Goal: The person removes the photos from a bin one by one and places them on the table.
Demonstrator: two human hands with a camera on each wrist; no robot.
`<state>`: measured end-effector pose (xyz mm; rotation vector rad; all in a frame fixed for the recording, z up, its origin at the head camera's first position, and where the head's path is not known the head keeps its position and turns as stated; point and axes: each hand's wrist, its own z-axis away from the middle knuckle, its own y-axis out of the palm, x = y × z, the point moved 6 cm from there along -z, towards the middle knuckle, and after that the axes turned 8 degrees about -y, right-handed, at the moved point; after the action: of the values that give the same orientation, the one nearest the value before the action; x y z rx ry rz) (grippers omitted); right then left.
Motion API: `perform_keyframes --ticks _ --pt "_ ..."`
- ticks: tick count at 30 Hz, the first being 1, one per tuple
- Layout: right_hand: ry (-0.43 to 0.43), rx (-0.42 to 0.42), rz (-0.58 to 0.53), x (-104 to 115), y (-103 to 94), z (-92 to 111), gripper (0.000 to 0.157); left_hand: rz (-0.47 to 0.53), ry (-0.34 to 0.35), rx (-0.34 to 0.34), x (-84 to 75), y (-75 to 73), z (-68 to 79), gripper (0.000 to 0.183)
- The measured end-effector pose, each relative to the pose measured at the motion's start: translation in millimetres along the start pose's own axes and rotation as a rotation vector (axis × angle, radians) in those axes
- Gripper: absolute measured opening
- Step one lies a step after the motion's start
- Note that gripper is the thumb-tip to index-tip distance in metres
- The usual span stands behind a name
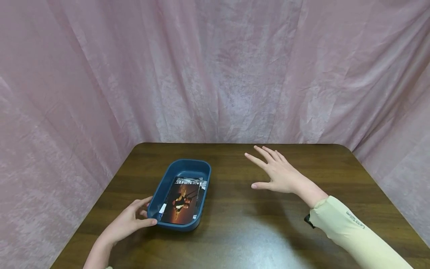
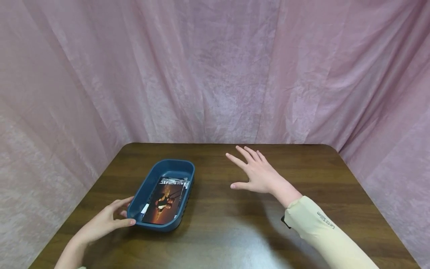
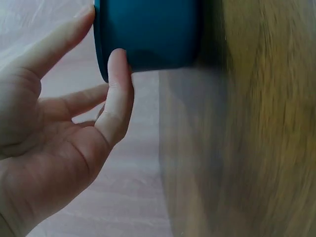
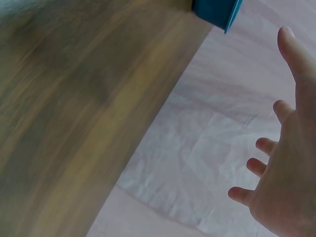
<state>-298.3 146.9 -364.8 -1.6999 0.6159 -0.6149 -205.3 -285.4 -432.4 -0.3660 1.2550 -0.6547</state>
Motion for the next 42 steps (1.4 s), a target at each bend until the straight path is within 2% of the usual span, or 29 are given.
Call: perform_keyframes --ticks 6,12,16,22,30,36,42 --pt "-0.037 0.001 -0.057 8.0 4.0 -13.5 0.093 0.129 -0.038 0.022 1.4 2.6 0.1 0.081" --pt "-0.089 -0.018 -0.126 15.6 4.3 -37.3 0.092 0.232 -0.049 0.040 -4.0 11.5 -4.5 0.077" --pt "-0.132 -0.007 -0.183 21.6 5.6 -56.7 0.091 0.260 -0.065 0.038 -11.0 19.0 -10.4 0.077" --pt "-0.169 0.009 -0.273 35.3 8.1 -85.1 0.088 0.246 -0.088 0.016 -21.3 29.0 -16.5 0.077" --pt "-0.243 0.051 -0.321 61.0 10.8 -129.8 0.084 0.303 -0.126 -0.017 -25.7 37.8 -10.6 0.078" --pt "-0.223 0.107 -0.418 75.6 22.4 -159.9 0.081 0.344 -0.134 -0.034 -24.4 40.4 -4.8 0.077" --pt "-0.185 0.101 -0.537 88.3 33.9 -184.0 0.069 0.367 -0.131 -0.040 -22.9 41.3 -3.3 0.076"
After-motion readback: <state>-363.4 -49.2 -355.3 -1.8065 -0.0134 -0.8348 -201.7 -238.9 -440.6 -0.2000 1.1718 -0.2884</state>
